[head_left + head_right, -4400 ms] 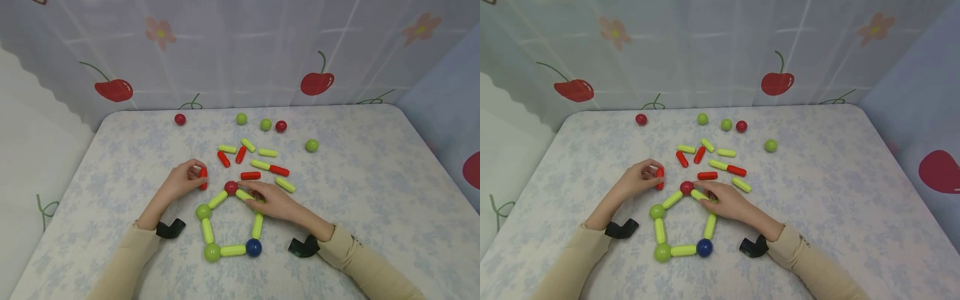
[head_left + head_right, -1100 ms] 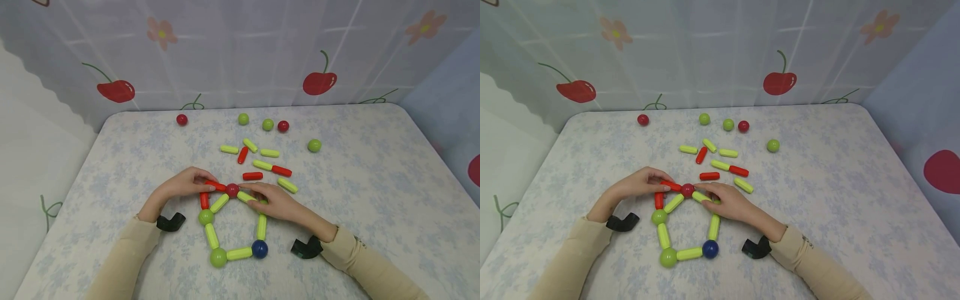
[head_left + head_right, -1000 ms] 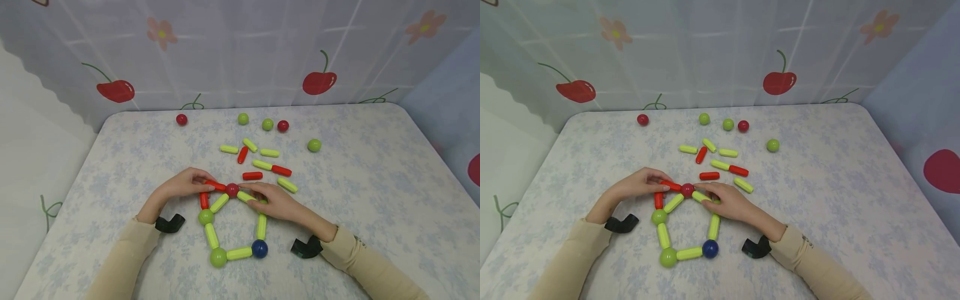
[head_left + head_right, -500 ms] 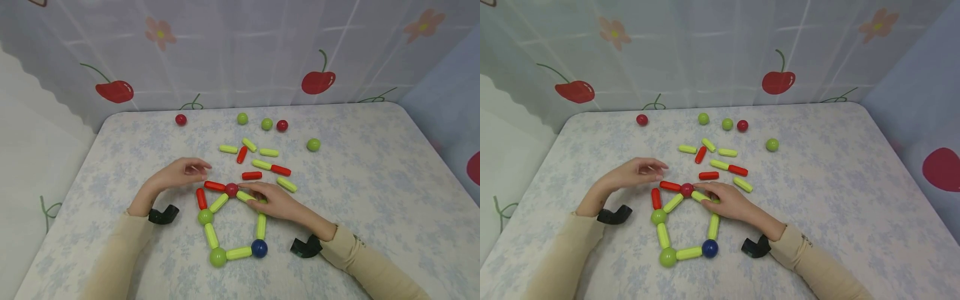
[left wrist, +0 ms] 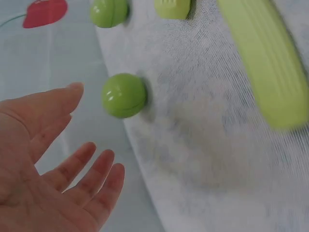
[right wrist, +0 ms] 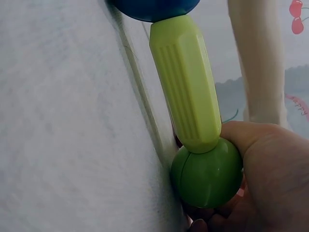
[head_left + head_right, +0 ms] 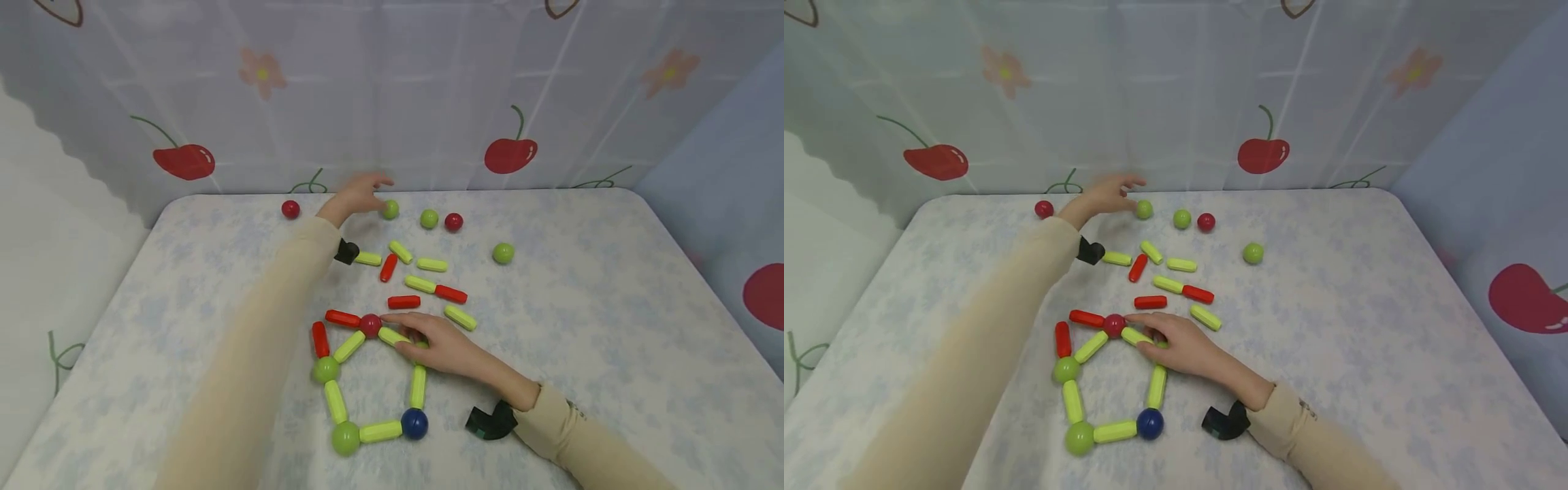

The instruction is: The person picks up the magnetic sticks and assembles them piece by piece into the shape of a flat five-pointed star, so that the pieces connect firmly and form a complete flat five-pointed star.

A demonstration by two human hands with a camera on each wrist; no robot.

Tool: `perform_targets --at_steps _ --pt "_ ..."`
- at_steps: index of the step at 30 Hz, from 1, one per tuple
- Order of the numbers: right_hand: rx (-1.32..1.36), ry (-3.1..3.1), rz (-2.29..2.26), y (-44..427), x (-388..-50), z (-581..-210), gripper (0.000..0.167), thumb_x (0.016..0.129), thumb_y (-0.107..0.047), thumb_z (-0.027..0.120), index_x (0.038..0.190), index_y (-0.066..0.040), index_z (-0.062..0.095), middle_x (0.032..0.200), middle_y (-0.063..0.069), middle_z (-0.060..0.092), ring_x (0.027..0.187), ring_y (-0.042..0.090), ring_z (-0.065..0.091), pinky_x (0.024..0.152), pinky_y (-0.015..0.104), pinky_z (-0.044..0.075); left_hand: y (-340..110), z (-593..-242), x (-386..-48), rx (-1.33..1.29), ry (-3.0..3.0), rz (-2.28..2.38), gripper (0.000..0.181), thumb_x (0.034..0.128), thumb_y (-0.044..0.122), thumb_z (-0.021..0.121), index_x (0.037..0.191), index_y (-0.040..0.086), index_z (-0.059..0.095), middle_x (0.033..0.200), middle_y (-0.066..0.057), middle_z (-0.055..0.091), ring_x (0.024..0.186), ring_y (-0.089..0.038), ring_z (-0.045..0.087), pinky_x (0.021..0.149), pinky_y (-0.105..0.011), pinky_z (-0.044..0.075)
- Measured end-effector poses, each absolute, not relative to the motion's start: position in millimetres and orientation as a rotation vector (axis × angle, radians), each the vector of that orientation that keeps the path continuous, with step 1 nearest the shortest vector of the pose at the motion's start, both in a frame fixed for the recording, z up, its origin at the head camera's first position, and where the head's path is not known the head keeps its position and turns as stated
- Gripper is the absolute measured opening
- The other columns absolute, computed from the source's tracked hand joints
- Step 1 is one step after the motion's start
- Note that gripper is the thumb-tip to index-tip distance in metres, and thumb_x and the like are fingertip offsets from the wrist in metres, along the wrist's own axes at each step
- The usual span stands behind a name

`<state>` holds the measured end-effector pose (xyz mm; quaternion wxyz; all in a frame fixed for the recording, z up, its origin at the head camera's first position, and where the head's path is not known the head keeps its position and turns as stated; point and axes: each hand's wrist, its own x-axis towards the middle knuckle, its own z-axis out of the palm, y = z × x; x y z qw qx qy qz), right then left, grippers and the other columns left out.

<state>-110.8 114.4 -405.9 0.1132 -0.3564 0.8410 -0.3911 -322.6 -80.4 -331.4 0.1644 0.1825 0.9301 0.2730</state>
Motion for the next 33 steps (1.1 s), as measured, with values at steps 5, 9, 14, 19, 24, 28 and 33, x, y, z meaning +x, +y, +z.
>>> perform_targets --at_steps 5,9,14,19,24,28,33 --pt "-1.070 2.460 -1.137 112 -108 -408 0.043 0.092 -0.022 0.061 0.134 -0.019 0.052 0.082 -0.010 0.051 0.071 0.007 0.047 0.061 0.025 0.040 -66 -348 -321 0.498 2.638 0.647 0.046 0.0892 0.009 0.061 0.134 0.009 0.051 0.136 -0.012 0.043 0.122 -0.027 0.038 0.096 -0.037 0.033" --pt "-1.073 2.464 -1.136 112 -108 -408 0.043 0.092 -0.022 0.060 0.134 -0.020 0.052 0.082 -0.010 0.050 0.070 0.007 0.046 0.060 0.026 0.040 -61 -352 -312 0.497 2.675 0.537 0.033 0.0882 0.009 0.063 0.122 0.008 0.061 0.128 -0.010 0.050 0.111 -0.025 0.043 0.091 -0.036 0.036" --pt "-1.056 2.471 -1.144 115 -106 -409 0.042 0.091 -0.022 0.061 0.133 -0.020 0.053 0.081 -0.010 0.050 0.070 0.007 0.046 0.060 0.025 0.040 -68 -352 -300 0.493 2.619 0.540 0.029 0.0871 0.018 0.067 0.113 0.007 0.062 0.121 -0.010 0.053 0.102 -0.024 0.050 0.085 -0.036 0.040" --pt "-1.053 2.469 -1.148 116 -107 -409 0.043 0.091 -0.022 0.061 0.133 -0.019 0.053 0.082 -0.011 0.051 0.070 0.007 0.047 0.060 0.025 0.041 -92 -352 -286 0.458 2.537 0.670 0.034 0.0857 0.024 0.069 0.114 0.008 0.062 0.120 -0.011 0.053 0.106 -0.025 0.051 0.086 -0.039 0.042" --pt "-1.048 2.464 -1.145 114 -109 -408 0.044 0.092 -0.022 0.062 0.134 -0.019 0.052 0.083 -0.010 0.051 0.071 0.008 0.047 0.061 0.026 0.041 -128 -350 -264 0.485 2.455 0.841 0.038 0.0857 0.027 0.069 0.118 0.008 0.060 0.117 -0.012 0.054 0.105 -0.027 0.050 0.085 -0.042 0.043" --pt "-1.034 2.464 -1.151 114 -110 -407 0.044 0.092 -0.021 0.062 0.134 -0.020 0.052 0.083 -0.010 0.051 0.071 0.009 0.047 0.061 0.026 0.041 -155 -350 -239 0.504 2.385 1.009 0.037 0.0863 0.024 0.069 0.119 0.007 0.061 0.115 -0.011 0.056 0.104 -0.027 0.051 0.084 -0.041 0.044" --pt "-1.045 2.464 -1.160 114 -111 -408 0.043 0.092 -0.021 0.061 0.134 -0.019 0.052 0.083 -0.010 0.051 0.071 0.008 0.047 0.060 0.026 0.041 -185 -357 -208 0.505 2.314 1.162 0.037 0.0867 0.022 0.069 0.119 0.005 0.060 0.109 -0.010 0.058 0.099 -0.026 0.054 0.084 -0.039 0.043"
